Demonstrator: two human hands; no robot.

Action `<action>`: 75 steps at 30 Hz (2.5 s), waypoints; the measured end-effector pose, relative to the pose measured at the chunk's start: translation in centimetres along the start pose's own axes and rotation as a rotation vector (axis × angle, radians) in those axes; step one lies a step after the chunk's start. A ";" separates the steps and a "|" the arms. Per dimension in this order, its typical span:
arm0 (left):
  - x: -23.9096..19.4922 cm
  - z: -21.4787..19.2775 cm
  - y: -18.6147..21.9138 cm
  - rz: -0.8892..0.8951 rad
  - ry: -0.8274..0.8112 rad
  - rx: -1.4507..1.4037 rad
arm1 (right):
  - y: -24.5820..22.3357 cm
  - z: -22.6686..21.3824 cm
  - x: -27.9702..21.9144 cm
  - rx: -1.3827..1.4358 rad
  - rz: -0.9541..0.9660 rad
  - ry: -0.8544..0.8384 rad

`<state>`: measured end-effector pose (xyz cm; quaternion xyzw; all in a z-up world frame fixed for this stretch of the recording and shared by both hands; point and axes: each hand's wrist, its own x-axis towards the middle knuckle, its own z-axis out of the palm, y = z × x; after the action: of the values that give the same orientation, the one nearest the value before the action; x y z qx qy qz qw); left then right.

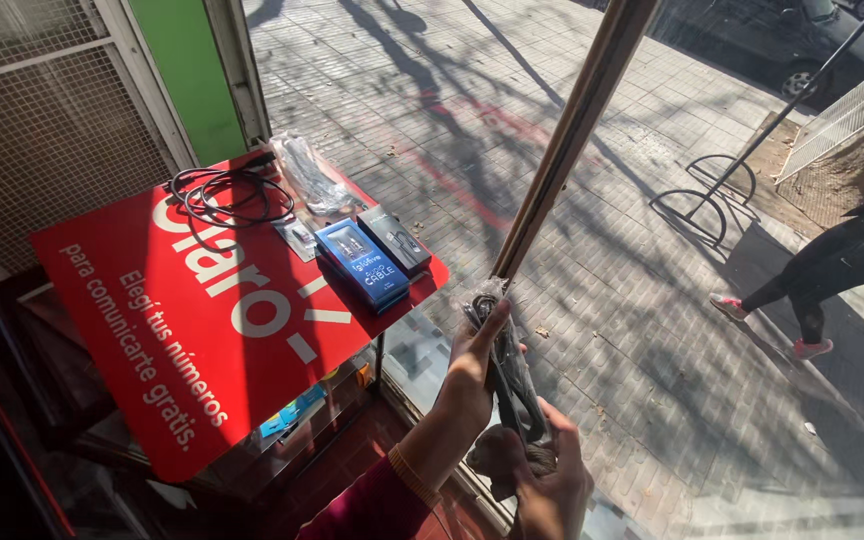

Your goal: The person cleans several items of electronics packaging and accessories with a cloth. They take a boxed cable from a display hook, wipe all sides of the box, and place it on a counter. They repeat this with another boxed cable and then wipe down several individual black cables in plastic bags before hanging one back on the display.

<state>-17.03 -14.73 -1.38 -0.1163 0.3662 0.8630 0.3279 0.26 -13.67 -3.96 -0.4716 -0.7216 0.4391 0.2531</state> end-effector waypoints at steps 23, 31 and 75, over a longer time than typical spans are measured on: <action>-0.9 -16.6 17.5 0.244 0.276 0.256 | -10.2 20.8 7.3 0.254 0.046 -0.801; 2.9 -19.4 16.1 0.169 0.218 0.206 | -7.6 26.1 10.0 0.170 0.051 -0.797; 0.4 -2.5 7.1 0.601 -0.329 0.456 | 1.3 -2.5 -2.1 1.118 0.475 0.090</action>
<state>-22.09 -20.00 0.58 0.2108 0.5086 0.8242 0.1330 3.75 -14.38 -3.76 -0.4334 -0.2454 0.7755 0.3879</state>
